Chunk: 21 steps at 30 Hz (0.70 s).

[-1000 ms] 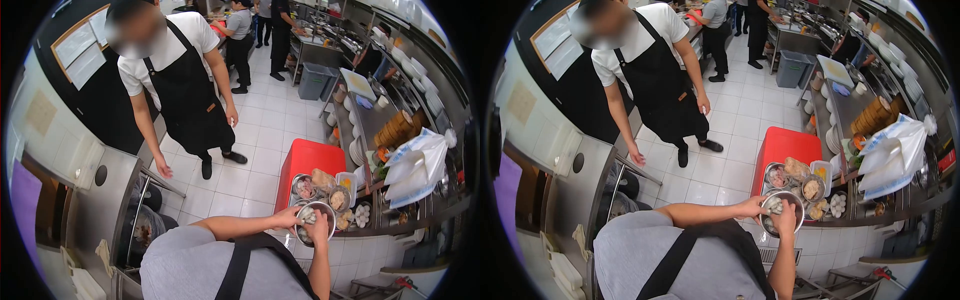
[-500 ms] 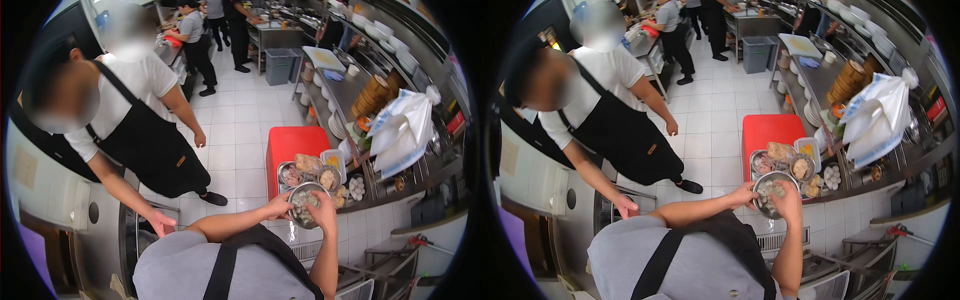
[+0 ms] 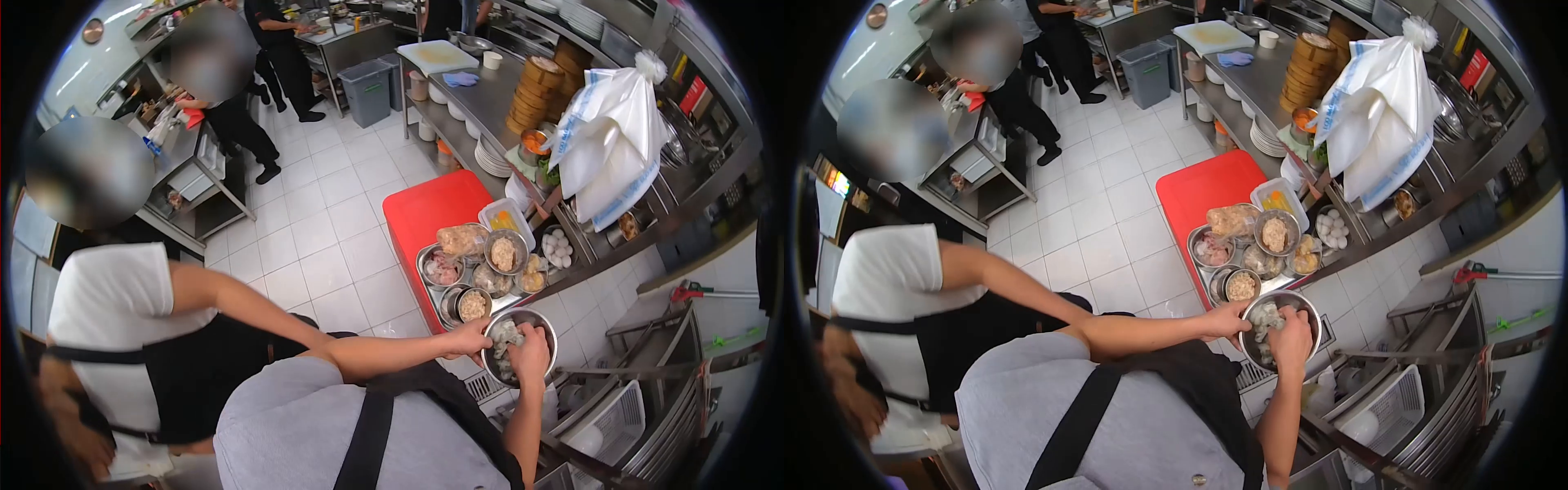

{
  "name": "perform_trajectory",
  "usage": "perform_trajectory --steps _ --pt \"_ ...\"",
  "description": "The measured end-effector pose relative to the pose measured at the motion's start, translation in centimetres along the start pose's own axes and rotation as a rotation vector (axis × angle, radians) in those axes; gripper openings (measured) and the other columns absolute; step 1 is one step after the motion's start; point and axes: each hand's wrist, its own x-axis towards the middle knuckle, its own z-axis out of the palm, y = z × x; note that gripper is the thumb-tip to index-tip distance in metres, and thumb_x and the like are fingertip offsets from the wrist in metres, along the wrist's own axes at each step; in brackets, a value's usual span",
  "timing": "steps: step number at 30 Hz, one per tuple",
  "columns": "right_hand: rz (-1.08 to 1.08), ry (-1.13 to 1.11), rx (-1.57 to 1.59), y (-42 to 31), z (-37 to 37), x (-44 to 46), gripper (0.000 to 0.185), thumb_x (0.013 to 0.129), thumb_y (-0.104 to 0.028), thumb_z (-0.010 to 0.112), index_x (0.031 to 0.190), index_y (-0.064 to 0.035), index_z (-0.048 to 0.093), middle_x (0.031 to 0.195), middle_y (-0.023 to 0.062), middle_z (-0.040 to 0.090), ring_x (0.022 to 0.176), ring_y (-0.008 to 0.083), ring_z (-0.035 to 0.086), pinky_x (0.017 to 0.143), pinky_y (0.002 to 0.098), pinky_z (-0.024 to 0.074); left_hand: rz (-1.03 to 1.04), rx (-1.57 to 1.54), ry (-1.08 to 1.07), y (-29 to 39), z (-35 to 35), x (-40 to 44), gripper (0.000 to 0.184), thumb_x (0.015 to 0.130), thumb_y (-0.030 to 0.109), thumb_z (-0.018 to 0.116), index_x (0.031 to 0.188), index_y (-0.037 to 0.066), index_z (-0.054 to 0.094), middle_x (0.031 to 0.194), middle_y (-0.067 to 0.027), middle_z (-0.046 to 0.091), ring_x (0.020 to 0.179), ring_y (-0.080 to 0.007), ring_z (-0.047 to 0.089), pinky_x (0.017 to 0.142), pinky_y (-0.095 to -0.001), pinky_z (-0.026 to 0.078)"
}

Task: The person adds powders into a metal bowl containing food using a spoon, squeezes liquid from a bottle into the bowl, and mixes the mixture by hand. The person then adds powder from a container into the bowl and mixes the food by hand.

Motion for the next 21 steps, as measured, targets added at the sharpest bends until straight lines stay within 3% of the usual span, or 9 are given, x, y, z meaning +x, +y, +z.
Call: perform_trajectory --steps 3,6,8,10,15,21 --pt "-0.028 0.068 -0.04 -0.9 -0.2 -0.6 0.042 0.069 -0.009 0.074 0.11 -0.0078 0.065 0.107 0.0196 0.06 0.099 0.0398 0.061 0.086 0.0467 0.05 -0.024 0.027 -0.004 0.4 -0.8 -0.6 0.055 0.084 -0.001 0.052 0.138 0.007 0.043 0.115 -0.0117 0.061 0.085 -0.022 0.069 0.057 -0.0373 0.063" --pt "-0.124 -0.029 0.141 -3.0 -1.7 -1.1 0.043 0.069 -0.011 0.077 0.111 -0.0066 0.065 0.111 0.0191 0.06 0.101 0.0391 0.061 0.088 0.0457 0.0493 -0.005 0.04 -0.032 1.3 -2.0 -1.4 0.057 0.084 -0.001 0.051 0.139 0.009 0.043 0.115 -0.0118 0.061 0.087 -0.0218 0.069 0.057 -0.0367 0.063" --pt "0.048 0.009 0.336 -3.7 -1.9 -1.2 0.051 0.07 -0.016 0.08 0.116 -0.0048 0.063 0.113 0.0192 0.059 0.105 0.0389 0.06 0.091 0.0447 0.0482 0.001 0.028 -0.05 2.0 -2.8 -1.8 0.058 0.084 -0.001 0.051 0.14 0.009 0.043 0.115 -0.0118 0.062 0.085 -0.0217 0.069 0.056 -0.0364 0.063" --pt "0.067 0.045 0.263 -3.3 -0.8 -1.4 0.056 0.069 -0.018 0.081 0.119 -0.0038 0.061 0.115 0.0198 0.058 0.106 0.0385 0.059 0.091 0.0447 0.0481 0.009 0.044 -0.08 2.1 -3.4 -2.0 0.059 0.082 -0.002 0.053 0.139 0.004 0.04 0.113 -0.0119 0.061 0.08 -0.0225 0.07 0.059 -0.036 0.064" --pt "0.032 0.056 0.14 -4.3 2.3 -1.5 0.075 0.065 -0.023 0.084 0.13 -0.0049 0.052 0.123 0.0221 0.051 0.113 0.0417 0.053 0.094 0.0469 0.0471 0.012 0.018 -0.121 2.1 -4.1 -2.0 0.06 0.082 -0.003 0.054 0.14 0.005 0.04 0.109 -0.011 0.062 0.079 -0.0213 0.07 0.057 -0.0345 0.063" --pt "0.128 -0.021 0.054 -6.4 3.2 -0.3 0.058 0.067 -0.014 0.079 0.12 -0.008 0.056 0.113 0.0176 0.052 0.109 0.0408 0.054 0.091 0.0489 0.0484 0.032 0.05 -0.102 1.5 -4.4 -2.0 0.06 0.082 -0.003 0.053 0.14 0.006 0.041 0.107 -0.013 0.063 0.071 -0.0205 0.069 0.054 -0.0352 0.063"
